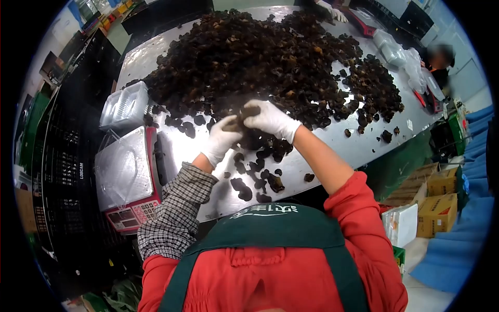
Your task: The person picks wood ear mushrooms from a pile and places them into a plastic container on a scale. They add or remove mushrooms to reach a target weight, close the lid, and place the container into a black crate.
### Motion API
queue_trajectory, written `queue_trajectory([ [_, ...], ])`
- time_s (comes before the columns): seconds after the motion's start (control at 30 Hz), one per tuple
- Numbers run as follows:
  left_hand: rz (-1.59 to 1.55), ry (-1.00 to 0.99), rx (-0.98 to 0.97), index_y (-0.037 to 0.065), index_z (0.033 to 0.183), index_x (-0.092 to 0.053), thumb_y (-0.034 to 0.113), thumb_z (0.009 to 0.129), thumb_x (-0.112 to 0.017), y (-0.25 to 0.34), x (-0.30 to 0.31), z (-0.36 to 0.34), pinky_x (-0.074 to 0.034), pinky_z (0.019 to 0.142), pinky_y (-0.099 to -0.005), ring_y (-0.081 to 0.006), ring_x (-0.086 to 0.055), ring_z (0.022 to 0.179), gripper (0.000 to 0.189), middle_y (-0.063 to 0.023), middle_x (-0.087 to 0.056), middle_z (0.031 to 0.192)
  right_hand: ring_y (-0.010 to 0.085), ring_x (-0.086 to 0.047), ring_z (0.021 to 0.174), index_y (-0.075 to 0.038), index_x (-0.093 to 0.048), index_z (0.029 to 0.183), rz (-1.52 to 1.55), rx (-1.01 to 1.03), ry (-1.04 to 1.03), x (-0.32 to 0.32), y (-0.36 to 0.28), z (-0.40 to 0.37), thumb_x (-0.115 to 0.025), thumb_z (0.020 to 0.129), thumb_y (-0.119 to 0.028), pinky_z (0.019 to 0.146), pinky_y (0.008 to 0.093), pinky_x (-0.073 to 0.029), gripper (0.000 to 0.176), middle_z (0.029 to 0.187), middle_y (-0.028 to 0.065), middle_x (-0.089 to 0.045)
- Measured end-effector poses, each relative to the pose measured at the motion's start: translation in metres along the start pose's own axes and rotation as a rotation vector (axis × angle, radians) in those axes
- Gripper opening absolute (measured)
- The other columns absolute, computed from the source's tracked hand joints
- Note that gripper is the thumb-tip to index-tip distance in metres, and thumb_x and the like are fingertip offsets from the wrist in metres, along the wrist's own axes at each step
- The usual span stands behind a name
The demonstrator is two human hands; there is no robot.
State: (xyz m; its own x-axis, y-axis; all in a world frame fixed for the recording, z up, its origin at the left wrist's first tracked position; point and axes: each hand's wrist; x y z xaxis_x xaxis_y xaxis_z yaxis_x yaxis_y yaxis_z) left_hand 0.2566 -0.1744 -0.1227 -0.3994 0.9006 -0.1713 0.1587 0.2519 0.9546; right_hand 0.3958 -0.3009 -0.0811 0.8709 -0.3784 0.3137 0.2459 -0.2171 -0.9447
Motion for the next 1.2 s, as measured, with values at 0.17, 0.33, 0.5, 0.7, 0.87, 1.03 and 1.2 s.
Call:
queue_trajectory([
  [0.17,-0.100,-0.029,0.029,0.001,0.128,-0.045,0.001,0.080,-0.055,0.053,0.030,-0.031,-0.050,0.047,-0.0235,-0.0189,-0.062,0.065,0.049,-0.0116,-0.061,0.095,0.0123,-0.059,0.079,-0.002,-0.064,0.098,0.364,0.031,-0.060,-0.018,-0.045,0.016,-0.068,0.076,-0.012,0.073,0.0269,-0.049,0.024,0.088,0.0056,-0.065],
  [0.33,-0.142,-0.036,0.005,0.001,0.127,-0.047,0.001,0.081,-0.056,0.084,0.078,-0.076,-0.052,0.048,-0.0244,-0.0207,-0.065,0.072,0.046,-0.0143,-0.062,0.100,0.0128,-0.062,0.079,-0.003,-0.065,0.102,0.590,-0.127,-0.188,-0.056,-0.092,0.020,-0.062,0.085,-0.016,0.072,0.0273,-0.051,0.021,0.091,0.0058,-0.067],
  [0.5,-0.102,0.121,0.037,0.002,0.126,-0.050,0.004,0.079,-0.059,0.099,0.140,-0.129,-0.052,0.050,-0.0223,-0.0173,-0.063,0.082,0.048,-0.0123,-0.061,0.105,0.0120,-0.062,0.080,-0.002,-0.065,0.104,0.657,-0.078,-0.306,-0.123,-0.108,0.057,-0.060,0.086,-0.016,0.070,0.0267,-0.051,0.023,0.091,0.0057,-0.066],
  [0.7,-0.029,0.231,-0.070,0.001,0.125,-0.051,0.001,0.079,-0.057,0.122,0.222,-0.195,-0.053,0.051,-0.0225,-0.0191,-0.064,0.083,0.046,-0.0133,-0.061,0.106,0.0128,-0.062,0.078,0.000,-0.064,0.104,0.758,0.016,-0.395,-0.222,-0.155,0.094,-0.060,0.086,-0.016,0.068,0.0253,-0.050,0.024,0.091,0.0066,-0.066],
  [0.87,0.162,0.412,-0.085,0.002,0.126,-0.050,0.003,0.079,-0.061,0.111,0.268,-0.224,-0.054,0.055,-0.0216,-0.0162,-0.066,0.084,0.048,-0.0100,-0.062,0.105,0.0135,-0.060,0.066,0.000,-0.062,0.094,0.600,-0.021,-0.388,-0.285,-0.164,0.117,-0.062,0.085,-0.022,0.056,0.0247,-0.049,0.024,0.080,0.0090,-0.064],
  [1.03,0.945,0.609,-0.224,0.000,0.136,-0.037,0.018,0.062,-0.081,0.063,0.271,-0.221,-0.034,0.107,-0.0367,-0.0345,-0.038,0.127,0.088,-0.0221,-0.035,0.137,0.0264,-0.059,0.102,-0.002,-0.058,0.120,-0.040,0.319,-0.215,-0.318,-0.134,0.136,-0.059,0.087,-0.038,0.094,0.0332,-0.044,0.049,0.106,0.0149,-0.064],
  [1.2,1.068,0.610,-0.217,-0.002,0.135,-0.040,0.021,0.064,-0.081,0.064,0.264,-0.232,-0.033,0.108,-0.0381,-0.0372,-0.035,0.132,0.085,-0.0256,-0.034,0.141,0.0303,-0.059,0.107,-0.003,-0.058,0.122,-0.329,0.355,-0.224,-0.298,-0.151,0.111,-0.051,0.092,-0.037,0.097,0.0338,-0.042,0.046,0.114,0.0187,-0.062],
])
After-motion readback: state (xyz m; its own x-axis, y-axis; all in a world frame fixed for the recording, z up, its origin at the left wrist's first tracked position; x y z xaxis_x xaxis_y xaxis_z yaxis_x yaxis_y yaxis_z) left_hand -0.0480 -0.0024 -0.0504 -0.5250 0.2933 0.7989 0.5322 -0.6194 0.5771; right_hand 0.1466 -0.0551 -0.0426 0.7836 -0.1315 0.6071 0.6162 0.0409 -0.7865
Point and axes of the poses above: each hand's wrist, its own z-axis towards the middle knuckle, its own x-axis out of the back of the hand, y = z × x
